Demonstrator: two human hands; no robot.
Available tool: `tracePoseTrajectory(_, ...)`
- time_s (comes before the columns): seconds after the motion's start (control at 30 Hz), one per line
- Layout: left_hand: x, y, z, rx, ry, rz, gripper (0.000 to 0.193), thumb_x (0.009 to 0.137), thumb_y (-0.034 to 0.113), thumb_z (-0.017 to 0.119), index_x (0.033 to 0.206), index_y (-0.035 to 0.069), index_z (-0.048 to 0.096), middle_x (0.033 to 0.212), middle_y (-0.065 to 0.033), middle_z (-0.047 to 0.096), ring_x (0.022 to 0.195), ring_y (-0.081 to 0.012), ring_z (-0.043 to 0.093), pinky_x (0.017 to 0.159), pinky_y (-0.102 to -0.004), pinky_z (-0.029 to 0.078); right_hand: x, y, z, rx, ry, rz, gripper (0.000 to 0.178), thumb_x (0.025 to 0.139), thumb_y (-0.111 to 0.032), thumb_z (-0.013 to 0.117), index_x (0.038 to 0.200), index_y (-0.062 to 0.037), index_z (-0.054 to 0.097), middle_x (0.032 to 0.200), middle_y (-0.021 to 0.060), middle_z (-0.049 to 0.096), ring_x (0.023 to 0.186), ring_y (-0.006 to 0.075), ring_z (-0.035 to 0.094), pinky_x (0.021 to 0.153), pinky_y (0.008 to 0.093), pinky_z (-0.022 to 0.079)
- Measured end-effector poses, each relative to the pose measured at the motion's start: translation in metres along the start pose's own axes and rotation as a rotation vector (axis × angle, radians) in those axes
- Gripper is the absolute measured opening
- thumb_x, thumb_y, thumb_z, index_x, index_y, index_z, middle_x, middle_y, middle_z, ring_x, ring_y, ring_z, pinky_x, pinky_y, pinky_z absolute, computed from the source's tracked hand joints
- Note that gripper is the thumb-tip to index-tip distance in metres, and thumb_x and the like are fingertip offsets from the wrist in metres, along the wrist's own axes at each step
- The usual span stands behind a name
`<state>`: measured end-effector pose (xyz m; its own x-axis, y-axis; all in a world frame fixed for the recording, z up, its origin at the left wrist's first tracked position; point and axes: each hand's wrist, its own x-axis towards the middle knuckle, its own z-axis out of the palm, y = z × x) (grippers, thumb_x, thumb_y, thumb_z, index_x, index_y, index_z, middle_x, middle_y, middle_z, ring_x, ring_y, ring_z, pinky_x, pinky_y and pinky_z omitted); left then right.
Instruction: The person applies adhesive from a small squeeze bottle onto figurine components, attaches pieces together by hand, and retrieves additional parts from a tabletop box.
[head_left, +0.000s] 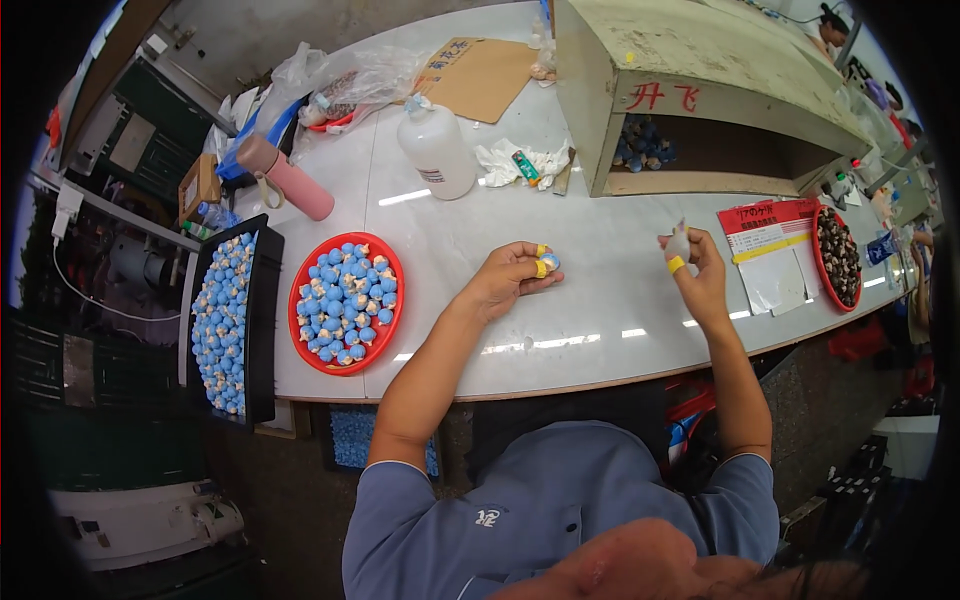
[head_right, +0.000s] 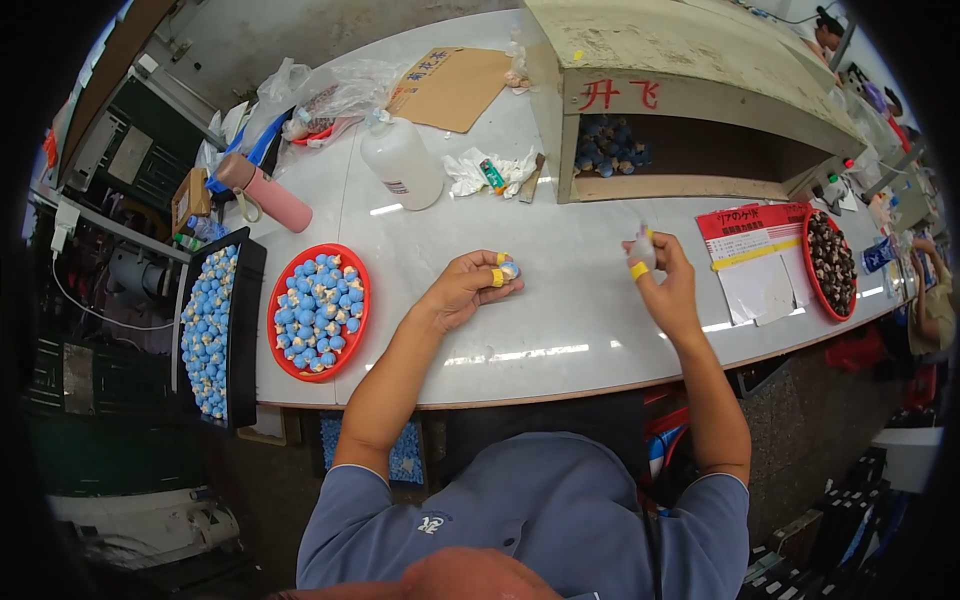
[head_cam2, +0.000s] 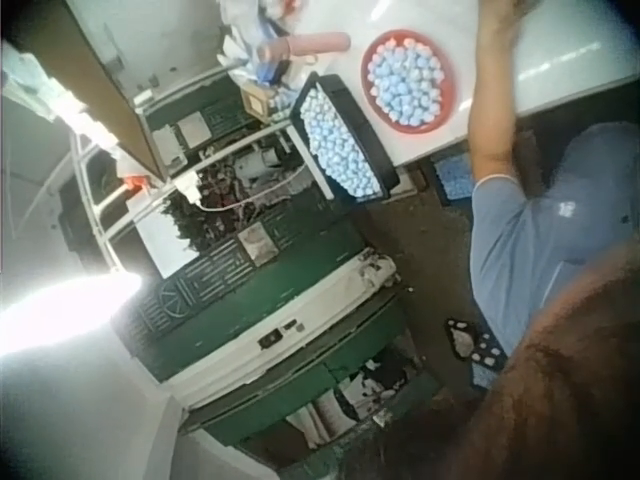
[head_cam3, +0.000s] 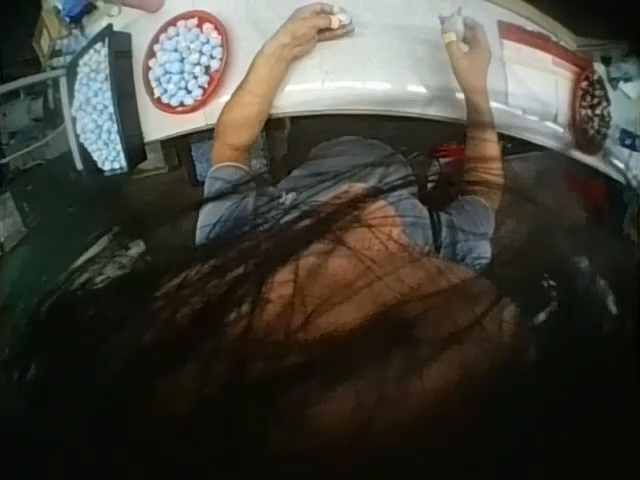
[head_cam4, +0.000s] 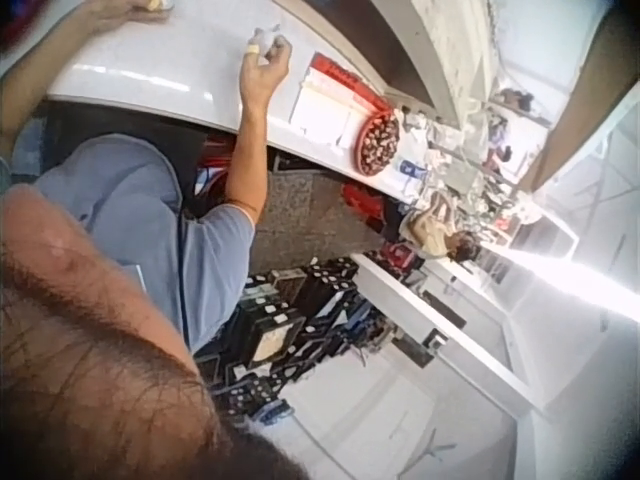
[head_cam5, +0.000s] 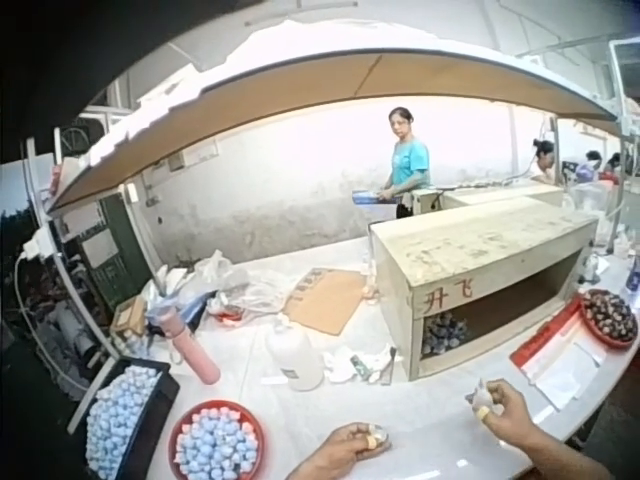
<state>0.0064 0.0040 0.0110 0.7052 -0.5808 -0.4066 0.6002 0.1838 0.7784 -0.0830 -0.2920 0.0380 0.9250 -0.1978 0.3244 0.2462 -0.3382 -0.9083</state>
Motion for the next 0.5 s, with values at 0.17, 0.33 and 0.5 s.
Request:
tracePoseTrajectory(0.17,0.001,-0.004,-0.014,0.025,-0.003,0.026,0.030,0.086,0.004,0.062,0.114,-0.001,0.051,0.106,-0.0129,0.062,0.099,-0.0247,0.065,0.082,-0.0266,0.056,0.003,0.069,-0.105,-0.448,0.437,0.053,0.024,0.080,-0.008,0.070,0.098,0.0001,0.057,0.087,0.0037,0.062,0.079,0.0140,0.056,0.073,0.0280,0.043)
tracePoseTrajectory(0.33,-0.004,0.000,-0.007,0.072,-0.008,0.034,0.030,0.085,0.002,0.060,0.113,0.000,0.051,0.105,-0.0126,0.063,0.097,-0.0242,0.065,0.084,-0.0283,0.055,-0.009,0.093,-0.161,-0.691,0.677,0.285,0.028,0.076,-0.014,0.073,0.097,-0.0004,0.060,0.080,0.0053,0.057,0.074,0.0190,0.055,0.069,0.0313,0.044)
tracePoseTrajectory(0.5,0.000,-0.002,-0.007,0.017,0.007,0.063,0.026,0.085,0.001,0.059,0.110,-0.002,0.051,0.104,-0.0140,0.063,0.097,-0.0248,0.065,0.083,-0.0288,0.056,-0.020,0.104,-0.164,-0.828,0.721,0.284,0.051,0.073,-0.024,0.077,0.115,-0.0023,0.056,0.102,0.0113,0.059,0.096,0.0281,0.057,0.083,0.0387,0.044)
